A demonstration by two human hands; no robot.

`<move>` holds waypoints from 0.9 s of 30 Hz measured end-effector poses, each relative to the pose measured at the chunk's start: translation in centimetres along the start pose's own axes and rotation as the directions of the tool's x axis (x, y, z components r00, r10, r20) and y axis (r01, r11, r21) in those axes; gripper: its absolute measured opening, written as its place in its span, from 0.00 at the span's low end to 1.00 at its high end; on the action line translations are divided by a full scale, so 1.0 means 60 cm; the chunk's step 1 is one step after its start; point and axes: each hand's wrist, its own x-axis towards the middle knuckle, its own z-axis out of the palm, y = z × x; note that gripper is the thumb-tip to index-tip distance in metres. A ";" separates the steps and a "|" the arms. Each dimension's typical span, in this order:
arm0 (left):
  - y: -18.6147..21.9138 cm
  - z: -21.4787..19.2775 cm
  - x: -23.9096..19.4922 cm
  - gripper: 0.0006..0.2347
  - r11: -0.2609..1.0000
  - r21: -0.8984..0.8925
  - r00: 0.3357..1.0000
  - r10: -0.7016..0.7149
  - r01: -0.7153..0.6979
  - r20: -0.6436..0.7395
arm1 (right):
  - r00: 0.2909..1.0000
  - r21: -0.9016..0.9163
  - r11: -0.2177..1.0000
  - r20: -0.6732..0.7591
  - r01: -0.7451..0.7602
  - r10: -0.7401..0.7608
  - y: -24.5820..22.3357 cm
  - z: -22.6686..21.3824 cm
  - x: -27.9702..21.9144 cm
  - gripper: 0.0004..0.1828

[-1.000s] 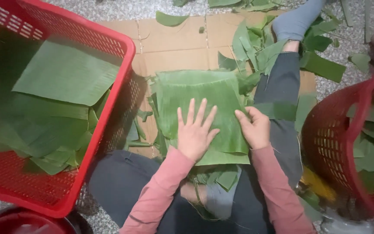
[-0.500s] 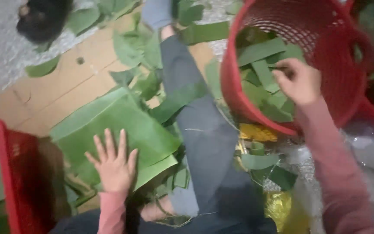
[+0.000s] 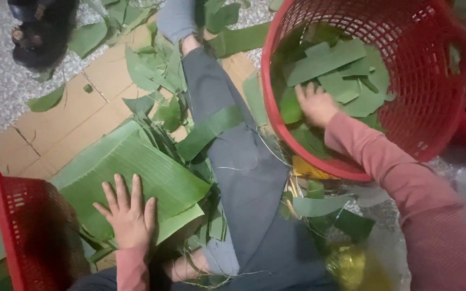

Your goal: Sorting and stacking banana leaves into different piles and baskets while sitting on the floor.

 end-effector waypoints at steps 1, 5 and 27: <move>0.002 -0.002 0.002 0.29 1.000 0.000 1.000 0.004 -0.004 -0.003 | 0.993 -0.013 1.000 -0.116 -0.002 0.001 0.018 0.014 0.010 0.40; 0.007 -0.007 0.007 0.28 0.999 -0.021 1.000 -0.025 0.026 0.018 | 0.967 0.127 0.985 -0.208 -0.121 0.146 0.080 -0.115 -0.054 0.26; 0.011 -0.012 0.008 0.29 0.999 0.015 0.999 -0.033 0.032 0.036 | 0.935 0.600 0.774 -0.116 -0.202 0.334 0.092 -0.242 -0.138 0.35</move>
